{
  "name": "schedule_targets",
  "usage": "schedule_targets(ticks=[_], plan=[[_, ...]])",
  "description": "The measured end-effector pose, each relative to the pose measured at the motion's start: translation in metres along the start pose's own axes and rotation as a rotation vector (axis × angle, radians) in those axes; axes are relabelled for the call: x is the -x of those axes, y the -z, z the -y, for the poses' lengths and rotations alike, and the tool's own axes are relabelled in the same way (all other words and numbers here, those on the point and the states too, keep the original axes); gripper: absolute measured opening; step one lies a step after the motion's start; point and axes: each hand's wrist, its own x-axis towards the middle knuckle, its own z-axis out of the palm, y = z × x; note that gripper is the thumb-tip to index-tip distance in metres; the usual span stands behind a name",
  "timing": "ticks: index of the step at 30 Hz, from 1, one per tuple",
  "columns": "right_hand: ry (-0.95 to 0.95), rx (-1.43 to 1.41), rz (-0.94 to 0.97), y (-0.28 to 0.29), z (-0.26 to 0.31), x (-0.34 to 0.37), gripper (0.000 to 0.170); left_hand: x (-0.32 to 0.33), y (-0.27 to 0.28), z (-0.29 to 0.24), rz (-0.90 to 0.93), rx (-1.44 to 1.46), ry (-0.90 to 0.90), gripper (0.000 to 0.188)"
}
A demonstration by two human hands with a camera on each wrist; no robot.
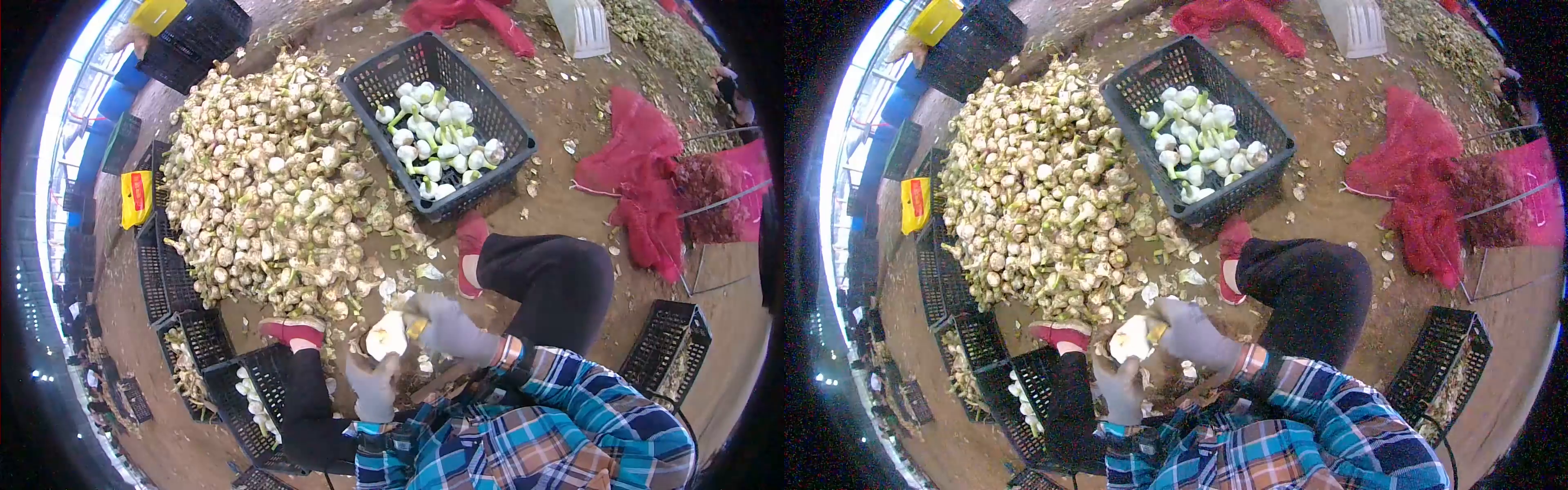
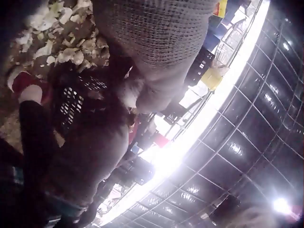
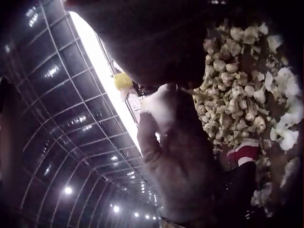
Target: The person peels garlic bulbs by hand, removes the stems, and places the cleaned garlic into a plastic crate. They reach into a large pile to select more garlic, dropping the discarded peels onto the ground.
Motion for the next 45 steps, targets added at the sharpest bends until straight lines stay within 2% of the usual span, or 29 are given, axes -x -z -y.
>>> schedule_targets(ticks=[1, 2, 3, 4, 6, 7, 9, 10, 12, 16, 18, 20, 22, 23, 24, 26, 28, 30, 37, 39, 40, 42, 43, 45], plan=[[-0.145, -0.142, 0.047, 0.005, 0.001, -0.004, 0.023, 0.002, 0.007, 0.014, 0.055, 0.002, -0.023, 0.059], [-0.293, -0.283, 0.094, 0.008, 0.001, -0.006, 0.022, 0.002, 0.003, 0.005, 0.072, 0.25, 0.098, 0.057], [-0.228, -0.286, 0.062, 0.006, -0.003, -0.006, 0.024, 0.003, -0.002, -0.004, 0.061, 0.496, 0.222, 0.055], [-0.225, -0.284, 0.065, 0.005, -0.003, -0.006, 0.024, 0.003, 0.0, 0.0, 0.057, 0.499, 0.22, 0.055], [-0.231, -0.503, 0.072, 0.007, 0.007, -0.006, 0.024, 0.001, 0.001, 0.008, -0.002, 0.64, 0.314, 0.058], [-0.232, -0.502, 0.073, 0.009, 0.013, -0.005, 0.024, 0.001, 0.002, 0.01, -0.003, 0.641, 0.314, 0.058], [-0.095, -0.332, 0.048, 0.011, 0.022, -0.002, 0.028, -0.002, -0.004, 0.0, 0.041, 0.396, 0.2, 0.06], [-0.097, -0.333, 0.049, 0.008, 0.019, -0.002, 0.028, -0.002, -0.005, -0.002, 0.04, 0.395, 0.202, 0.06], [-0.006, -0.179, 0.094, 0.003, 0.012, -0.004, 0.029, -0.003, -0.008, -0.005, -0.006, 0.148, 0.227, 0.062], [-0.05, -0.275, 0.06, 0.003, 0.008, -0.004, 0.026, -0.003, -0.005, 0.012, -0.073, 0.28, 0.097, 0.06], [-0.424, -0.473, -0.03, 0.0, -0.002, -0.012, 0.026, -0.004, 0.003, 0.013, -0.009, 0.379, 0.06, 0.058], [-0.484, -0.559, -0.108, 0.002, -0.01, -0.012, 0.024, 0.0, 0.004, 0.007, -0.062, 0.423, 0.103, 0.056], [-0.084, -0.271, -0.116, 0.002, -0.016, -0.009, 0.027, -0.002, 0.008, -0.002, -0.035, 0.46, 0.073, 0.055], [-0.002, -0.319, -0.012, 0.007, -0.008, -0.009, 0.029, -0.005, 0.012, -0.001, -0.031, 0.477, 0.111, 0.056], [0.003, -0.322, -0.005, 0.009, 0.0, -0.008, 0.029, -0.007, 0.016, -0.001, -0.039, 0.475, 0.108, 0.056], [0.232, -0.153, 0.136, 0.012, 0.013, -0.004, 0.027, -0.011, 0.02, -0.004, -0.02, 0.191, 0.03, 0.057], [0.298, -0.119, 0.104, 0.011, 0.019, -0.005, 0.028, -0.009, 0.022, 0.003, -0.057, 0.218, 0.076, 0.058], [0.403, -0.033, 0.152, 0.01, 0.019, -0.006, 0.029, -0.014, 0.027, 0.014, -0.002, -0.066, -0.117, 0.058], [0.447, -0.005, 0.131, 0.008, 0.012, -0.002, 0.026, -0.012, 0.027, 0.013, 0.047, -0.273, -0.186, 0.057], [0.319, 0.035, 0.219, 0.005, 0.008, -0.001, 0.023, -0.011, 0.023, 0.012, 0.057, -0.168, -0.102, 0.057], [0.317, 0.035, 0.218, 0.002, 0.004, -0.001, 0.023, -0.008, 0.022, 0.013, 0.059, -0.168, -0.102, 0.057], [0.121, 0.076, 0.169, -0.002, -0.002, -0.002, 0.023, -0.002, 0.023, 0.018, 0.035, 0.173, 0.135, 0.059], [0.118, 0.076, 0.167, -0.003, -0.004, 0.0, 0.023, -0.001, 0.023, 0.02, 0.039, 0.173, 0.137, 0.059], [0.084, -0.068, 0.058, 0.002, 0.003, -0.003, 0.022, -0.003, 0.023, 0.019, 0.013, 0.358, 0.184, 0.059]])
